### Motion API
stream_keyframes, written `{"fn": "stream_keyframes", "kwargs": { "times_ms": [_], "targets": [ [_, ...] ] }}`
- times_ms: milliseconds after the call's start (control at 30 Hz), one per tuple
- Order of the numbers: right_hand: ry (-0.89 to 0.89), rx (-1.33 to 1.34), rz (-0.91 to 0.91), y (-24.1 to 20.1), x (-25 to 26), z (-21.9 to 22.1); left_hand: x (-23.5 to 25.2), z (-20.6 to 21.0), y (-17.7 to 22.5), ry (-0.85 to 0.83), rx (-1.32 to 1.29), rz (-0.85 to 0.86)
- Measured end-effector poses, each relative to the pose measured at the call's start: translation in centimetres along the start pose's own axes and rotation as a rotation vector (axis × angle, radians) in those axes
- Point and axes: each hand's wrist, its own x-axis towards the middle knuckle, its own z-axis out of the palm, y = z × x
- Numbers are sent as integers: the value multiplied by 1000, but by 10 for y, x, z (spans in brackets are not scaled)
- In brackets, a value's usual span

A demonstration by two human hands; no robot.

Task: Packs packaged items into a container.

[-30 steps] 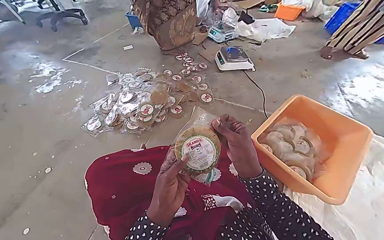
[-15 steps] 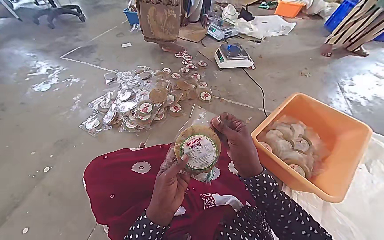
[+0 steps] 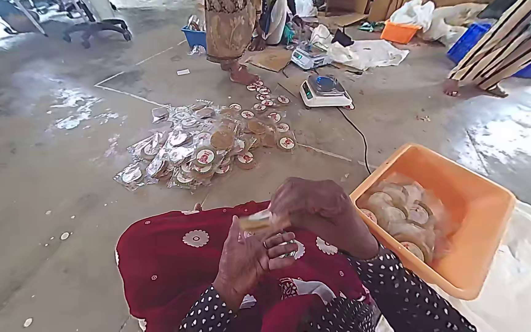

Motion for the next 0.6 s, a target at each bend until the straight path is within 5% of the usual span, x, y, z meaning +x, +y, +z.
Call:
{"fn": "stream_keyframes", "kwargs": {
  "times_ms": [67, 167, 333, 467, 600],
  "targets": [
    [-102, 21, -99, -8, 0, -7, -3, 5, 0, -73, -41, 48],
    [-69, -3, -65, -14, -13, -24, -13, 27, 7, 76, 72, 220],
    [372, 114, 388, 1, -55, -25, -10, 42, 7, 240, 342, 434],
    [416, 353, 741, 10, -82, 5, -2, 37, -8, 353, 529, 516],
    [394, 156, 752, 17, -98, 24, 9, 20, -30, 369, 708, 480]
  ]
}}
